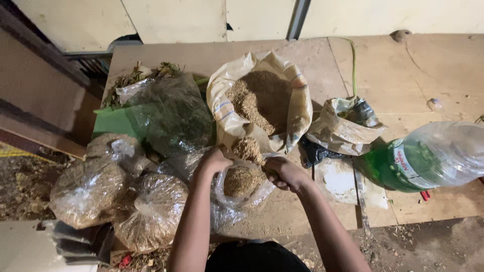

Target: The person scoops grain from a large open sack using a green scoop and pours it into a clear plastic bag. The person repeats this action multiple times to fill the bag, while other filled bags and a large water bottle remain on the table.

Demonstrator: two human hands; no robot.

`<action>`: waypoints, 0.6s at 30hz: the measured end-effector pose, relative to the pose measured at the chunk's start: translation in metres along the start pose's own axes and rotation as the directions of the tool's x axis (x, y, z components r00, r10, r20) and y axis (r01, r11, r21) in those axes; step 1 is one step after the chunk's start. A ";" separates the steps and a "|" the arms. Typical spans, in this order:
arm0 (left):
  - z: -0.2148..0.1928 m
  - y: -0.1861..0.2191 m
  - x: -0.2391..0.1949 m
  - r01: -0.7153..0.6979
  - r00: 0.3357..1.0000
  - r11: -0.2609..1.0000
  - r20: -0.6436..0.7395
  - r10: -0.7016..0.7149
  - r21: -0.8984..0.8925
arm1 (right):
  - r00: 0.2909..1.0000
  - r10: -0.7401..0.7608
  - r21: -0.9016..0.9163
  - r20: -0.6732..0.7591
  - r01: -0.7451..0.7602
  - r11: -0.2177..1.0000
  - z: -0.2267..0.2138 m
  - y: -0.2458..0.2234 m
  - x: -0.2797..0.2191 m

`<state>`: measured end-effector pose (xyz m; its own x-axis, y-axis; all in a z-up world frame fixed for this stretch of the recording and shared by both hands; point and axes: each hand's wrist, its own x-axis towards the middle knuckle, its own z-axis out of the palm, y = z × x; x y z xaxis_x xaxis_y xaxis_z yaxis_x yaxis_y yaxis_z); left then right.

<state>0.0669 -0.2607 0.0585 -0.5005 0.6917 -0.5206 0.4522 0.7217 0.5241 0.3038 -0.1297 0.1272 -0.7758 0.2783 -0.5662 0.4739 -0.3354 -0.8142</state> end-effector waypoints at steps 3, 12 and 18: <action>0.024 -0.020 0.013 0.088 0.996 0.996 -0.026 -0.087 0.020 | 0.998 0.027 -0.069 0.053 -0.024 0.997 0.006 0.018 0.001; 0.041 -0.035 0.039 -0.046 0.938 0.997 -0.346 0.024 -0.058 | 0.990 0.044 -0.703 -0.137 -0.128 0.700 -0.009 0.118 0.074; 0.027 -0.027 0.034 -0.034 0.931 0.999 -0.365 0.025 -0.017 | 0.834 -0.536 -0.989 -0.133 -0.073 0.131 0.005 0.145 0.074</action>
<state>0.0580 -0.2562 0.0082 -0.7240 0.6521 -0.2250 0.4565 0.6974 0.5524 0.3130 -0.1619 -0.0321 -0.8455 0.5313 -0.0526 0.5307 0.8254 -0.1924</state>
